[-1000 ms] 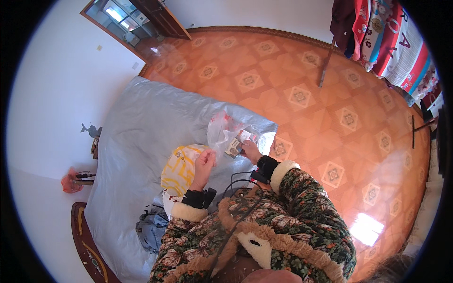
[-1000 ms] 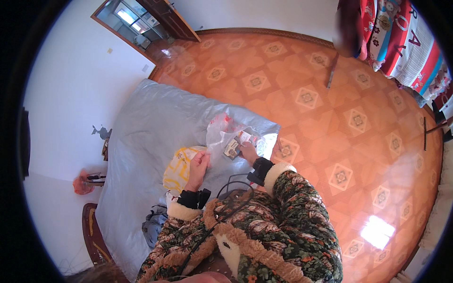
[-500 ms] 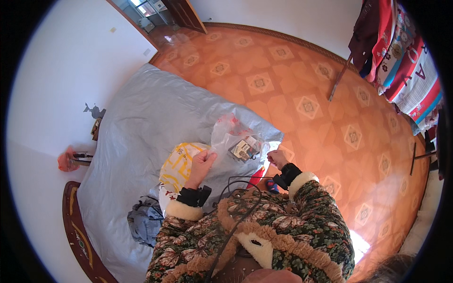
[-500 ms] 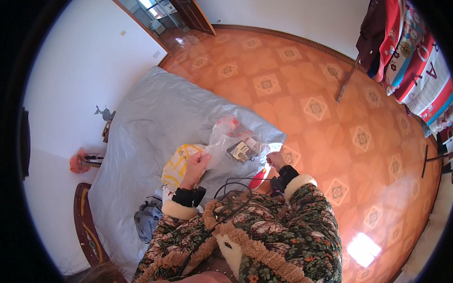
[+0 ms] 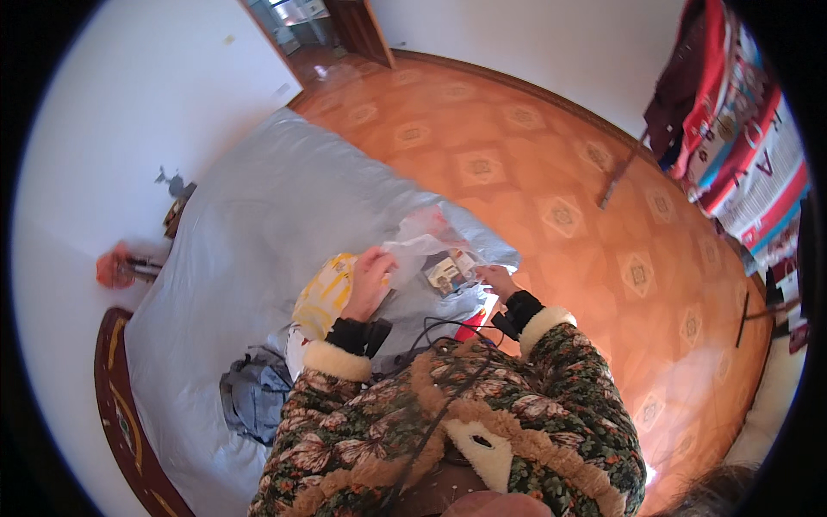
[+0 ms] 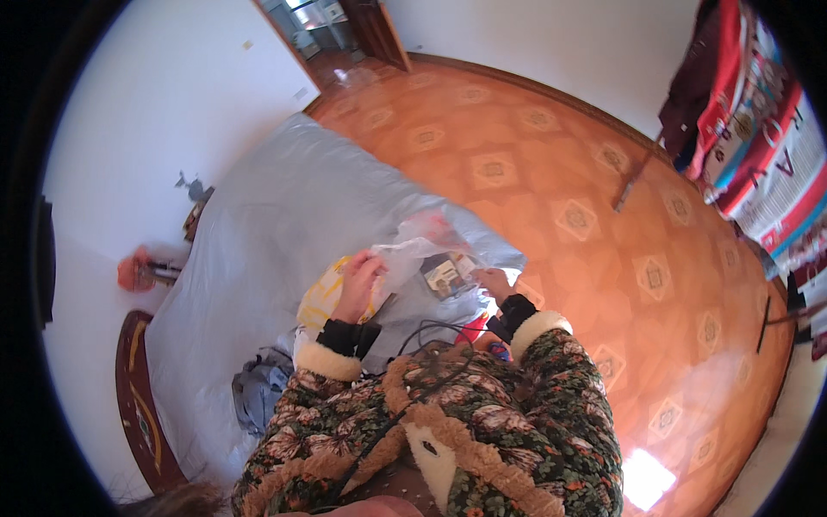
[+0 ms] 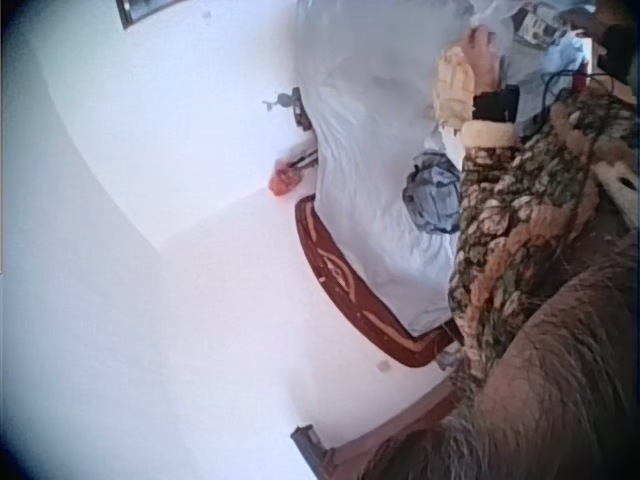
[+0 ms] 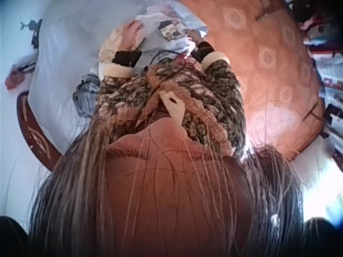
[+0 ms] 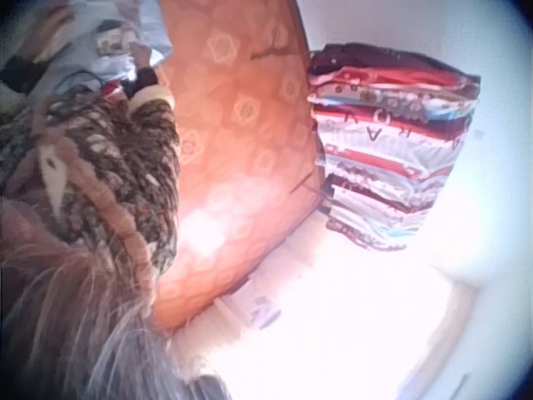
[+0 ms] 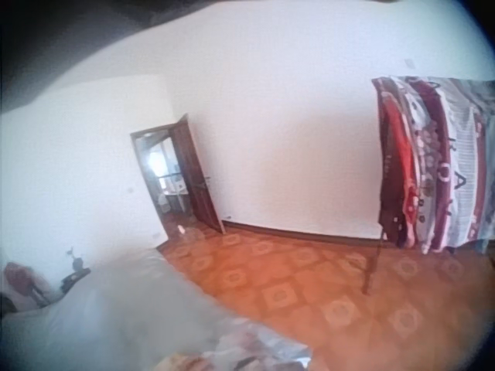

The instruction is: The person unpacks items from plastic bags on a bed, removes socks and other clothing, and places them into a wardrobe. They also fold a small cloth and place it on the bed.

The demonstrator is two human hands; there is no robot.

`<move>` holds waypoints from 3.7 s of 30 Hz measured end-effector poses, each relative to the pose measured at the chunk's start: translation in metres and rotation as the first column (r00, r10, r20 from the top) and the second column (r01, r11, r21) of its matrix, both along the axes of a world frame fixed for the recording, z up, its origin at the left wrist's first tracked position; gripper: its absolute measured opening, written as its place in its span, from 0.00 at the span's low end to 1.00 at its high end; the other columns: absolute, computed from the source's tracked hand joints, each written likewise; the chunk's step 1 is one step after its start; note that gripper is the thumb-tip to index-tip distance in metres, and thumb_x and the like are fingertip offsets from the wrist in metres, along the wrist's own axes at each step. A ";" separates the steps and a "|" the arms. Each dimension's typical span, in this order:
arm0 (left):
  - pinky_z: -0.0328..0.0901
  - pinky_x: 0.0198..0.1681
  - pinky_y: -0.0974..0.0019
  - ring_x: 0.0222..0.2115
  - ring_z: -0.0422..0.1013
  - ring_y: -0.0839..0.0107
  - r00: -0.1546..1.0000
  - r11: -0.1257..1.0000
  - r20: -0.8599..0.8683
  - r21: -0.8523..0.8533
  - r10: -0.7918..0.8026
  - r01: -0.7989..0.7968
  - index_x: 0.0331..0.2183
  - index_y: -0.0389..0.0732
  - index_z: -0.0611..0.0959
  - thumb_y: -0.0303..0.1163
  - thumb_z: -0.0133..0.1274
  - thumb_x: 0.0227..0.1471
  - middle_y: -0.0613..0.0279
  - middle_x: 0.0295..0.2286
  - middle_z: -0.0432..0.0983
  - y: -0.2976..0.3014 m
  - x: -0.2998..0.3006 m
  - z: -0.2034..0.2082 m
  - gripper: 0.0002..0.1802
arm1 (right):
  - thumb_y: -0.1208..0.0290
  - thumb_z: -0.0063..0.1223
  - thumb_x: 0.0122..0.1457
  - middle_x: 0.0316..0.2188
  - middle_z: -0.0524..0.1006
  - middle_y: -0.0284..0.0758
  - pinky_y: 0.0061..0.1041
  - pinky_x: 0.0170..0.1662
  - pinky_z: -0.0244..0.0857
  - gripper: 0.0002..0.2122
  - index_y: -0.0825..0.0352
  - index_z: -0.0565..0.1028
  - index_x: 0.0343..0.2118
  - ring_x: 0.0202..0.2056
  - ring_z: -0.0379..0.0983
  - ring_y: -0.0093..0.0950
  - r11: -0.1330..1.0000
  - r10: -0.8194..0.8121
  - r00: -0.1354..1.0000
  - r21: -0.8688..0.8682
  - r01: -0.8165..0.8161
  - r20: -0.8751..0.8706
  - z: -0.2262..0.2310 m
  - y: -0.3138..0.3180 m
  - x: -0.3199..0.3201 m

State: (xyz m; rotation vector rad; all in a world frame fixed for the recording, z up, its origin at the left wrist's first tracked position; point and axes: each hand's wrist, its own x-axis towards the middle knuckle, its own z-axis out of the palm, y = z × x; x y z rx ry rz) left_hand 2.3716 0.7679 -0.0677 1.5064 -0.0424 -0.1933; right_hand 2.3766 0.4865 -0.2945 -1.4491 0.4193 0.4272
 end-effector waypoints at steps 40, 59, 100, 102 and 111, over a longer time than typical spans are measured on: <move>0.56 0.21 0.74 0.20 0.59 0.85 0.910 0.974 0.382 0.211 -0.162 0.085 0.27 0.34 0.77 0.28 0.53 0.55 0.74 0.18 0.66 -0.041 -0.077 0.114 0.08 | 0.57 0.39 0.66 0.19 0.68 0.31 0.24 0.28 0.62 0.17 0.70 0.71 0.35 0.24 0.65 0.20 0.881 0.456 0.682 -0.186 -0.434 0.572 0.272 0.079 -0.091; 0.54 0.19 0.59 0.14 0.53 0.62 0.737 0.851 0.512 0.499 -0.441 0.163 0.17 0.35 0.71 0.36 0.54 0.49 0.48 0.14 0.60 0.049 -0.142 0.120 0.17 | 0.68 0.47 0.53 0.47 0.70 0.34 0.27 0.51 0.62 0.27 0.71 0.61 0.57 0.49 0.66 0.24 0.502 0.777 0.483 0.064 -0.862 0.404 0.292 0.149 -0.173; 0.62 0.23 0.68 0.21 0.70 0.80 0.674 0.598 0.364 0.312 0.642 -0.738 0.39 0.38 0.81 0.33 0.56 0.50 0.61 0.20 0.76 0.038 -0.428 0.075 0.13 | 0.71 0.48 0.62 0.22 0.68 0.28 0.18 0.26 0.60 0.05 0.66 0.71 0.38 0.23 0.62 0.18 0.017 0.910 -0.086 -0.243 -0.970 0.405 0.239 0.230 -0.228; 0.63 0.24 0.69 0.22 0.68 0.80 0.665 0.688 0.368 0.089 0.650 -0.721 0.39 0.37 0.80 0.32 0.56 0.51 0.63 0.24 0.76 0.000 -0.440 0.079 0.13 | 0.71 0.47 0.64 0.24 0.68 0.27 0.20 0.29 0.60 0.06 0.68 0.72 0.38 0.26 0.62 0.19 -0.166 0.730 -0.471 -0.540 -0.825 0.495 0.235 0.226 -0.230; 0.60 0.52 0.60 0.49 0.64 0.62 0.418 0.223 0.558 0.384 0.717 -0.896 0.56 0.40 0.66 0.45 0.65 0.42 0.56 0.48 0.68 -0.143 -0.579 0.059 0.43 | 0.72 0.53 0.59 0.28 0.75 0.29 0.17 0.30 0.63 0.06 0.66 0.73 0.38 0.27 0.68 0.18 -0.681 0.689 -0.637 0.006 -0.733 0.347 0.278 0.161 -0.345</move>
